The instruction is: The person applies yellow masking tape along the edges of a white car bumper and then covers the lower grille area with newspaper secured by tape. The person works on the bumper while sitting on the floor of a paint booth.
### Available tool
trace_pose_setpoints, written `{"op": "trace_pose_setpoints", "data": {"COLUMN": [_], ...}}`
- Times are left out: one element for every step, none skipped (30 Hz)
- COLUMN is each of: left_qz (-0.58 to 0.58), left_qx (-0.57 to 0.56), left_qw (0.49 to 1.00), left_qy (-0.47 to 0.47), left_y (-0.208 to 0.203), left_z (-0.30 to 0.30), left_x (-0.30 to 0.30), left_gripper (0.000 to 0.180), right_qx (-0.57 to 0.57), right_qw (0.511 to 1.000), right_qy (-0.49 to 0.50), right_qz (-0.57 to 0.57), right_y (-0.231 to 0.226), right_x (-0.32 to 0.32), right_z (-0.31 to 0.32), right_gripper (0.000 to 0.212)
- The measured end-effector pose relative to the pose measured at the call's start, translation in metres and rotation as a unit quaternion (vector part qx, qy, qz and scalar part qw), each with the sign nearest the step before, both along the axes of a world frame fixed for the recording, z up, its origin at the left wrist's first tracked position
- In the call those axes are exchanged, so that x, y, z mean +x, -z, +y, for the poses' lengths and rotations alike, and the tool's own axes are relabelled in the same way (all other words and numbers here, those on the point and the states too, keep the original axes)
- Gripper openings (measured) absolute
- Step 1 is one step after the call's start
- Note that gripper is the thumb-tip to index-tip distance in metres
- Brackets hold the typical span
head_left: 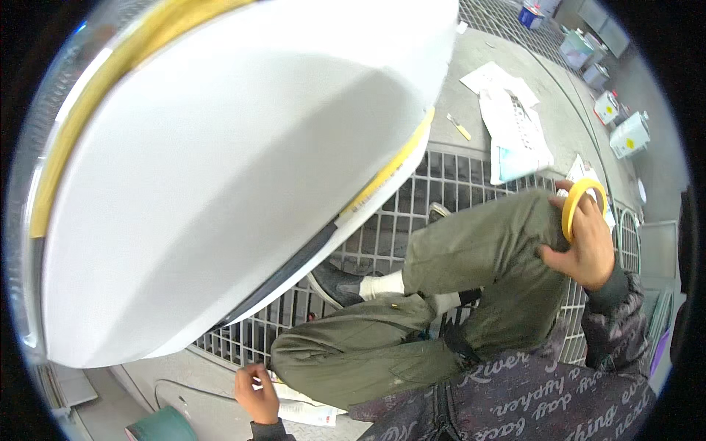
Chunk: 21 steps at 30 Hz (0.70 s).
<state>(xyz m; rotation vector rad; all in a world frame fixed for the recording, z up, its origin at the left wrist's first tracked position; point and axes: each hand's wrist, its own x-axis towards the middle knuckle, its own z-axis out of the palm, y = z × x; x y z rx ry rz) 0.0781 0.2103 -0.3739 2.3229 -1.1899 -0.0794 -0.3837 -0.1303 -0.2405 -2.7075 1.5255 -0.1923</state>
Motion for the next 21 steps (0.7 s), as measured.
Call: {"op": "trace_pose_setpoints", "data": {"left_qz": [0.06,0.074,0.099,0.113,0.135,0.154,0.139,0.095,0.075,0.049,0.017,-0.003,-0.021,0.03,0.081,0.134,0.17,0.144,0.122,0.152,0.175], "left_qx": [0.015,0.041,0.062,0.086,0.095,0.16,0.159,0.16,0.148,0.141,0.147,0.148,0.148,0.13,0.113,0.091,0.068,0.078,0.088,0.071,0.055], "left_qw": [0.994,0.99,0.983,0.975,0.965,0.944,0.937,0.916,0.904,0.872,0.843,0.812,0.78,0.752,0.722,0.694,0.7,0.704,0.713,0.708,0.701], "left_qy": [-0.094,-0.117,-0.143,-0.171,-0.205,-0.246,-0.279,-0.356,-0.394,-0.467,-0.517,-0.565,-0.608,-0.646,-0.678,-0.701,-0.691,-0.691,-0.685,-0.686,-0.69], "left_y": [0.015,0.034,0.07,0.104,0.14,0.163,0.187,0.208,0.225,0.239,0.245,0.245,0.244,0.229,0.214,0.208,0.212,0.217,0.223,0.233,0.241], "left_z": [0.016,0.046,0.078,0.115,0.151,0.171,0.184,0.191,0.188,0.19,0.182,0.172,0.162,0.158,0.153,0.144,0.158,0.162,0.162,0.176,0.203], "left_x": [0.004,0.016,0.03,0.036,0.038,0.035,0.027,0.01,-0.003,-0.019,-0.042,-0.064,-0.078,-0.087,-0.095,-0.1,-0.1,-0.099,-0.097,-0.094,-0.09], "left_gripper": [0.009,0.011,0.013,0.021,0.032,0.049,0.07,0.088,0.097,0.1,0.101,0.103,0.104,0.105,0.106,0.107,0.107,0.099,0.091,0.083,0.075], "right_qx": [0.026,0.062,0.049,0.028,0.016,0.037,0.058,0.087,0.127,0.135,0.138,0.153,0.166,0.181,0.207,0.207,0.212,0.22,0.226,0.237,0.25], "right_qw": [1.0,0.998,0.997,0.995,0.99,0.984,0.976,0.968,0.961,0.954,0.947,0.934,0.921,0.906,0.89,0.877,0.859,0.842,0.836,0.824,0.808], "right_qy": [-0.015,-0.018,-0.055,-0.094,-0.14,-0.159,-0.176,-0.19,-0.194,-0.229,-0.262,-0.295,-0.325,-0.356,-0.382,-0.411,-0.444,-0.471,-0.484,-0.5,-0.518], "right_qz": [0.005,0.005,0.024,0.002,-0.018,-0.065,-0.111,-0.135,-0.149,-0.138,-0.124,-0.13,-0.135,-0.144,-0.142,-0.142,-0.144,-0.143,-0.123,-0.124,-0.13], "right_y": [-0.012,-0.018,-0.022,-0.015,-0.005,0.003,0.01,0.022,0.034,0.041,0.047,0.053,0.055,0.056,0.057,0.061,0.066,0.07,0.072,0.072,0.075], "right_x": [-0.001,0.001,0.007,0.01,0.018,0.028,0.039,0.047,0.055,0.066,0.075,0.083,0.092,0.098,0.108,0.112,0.117,0.12,0.12,0.118,0.115], "right_z": [0.002,0.003,0.006,0.006,0.01,0.017,0.025,0.031,0.035,0.033,0.033,0.031,0.027,0.021,0.017,0.013,0.01,0.009,0.009,0.009,0.011], "right_gripper": [0.068,0.057,0.046,0.041,0.036,0.034,0.032,0.032,0.034,0.035,0.036,0.037,0.038,0.039,0.038,0.037,0.037,0.036,0.036,0.036,0.036]}}
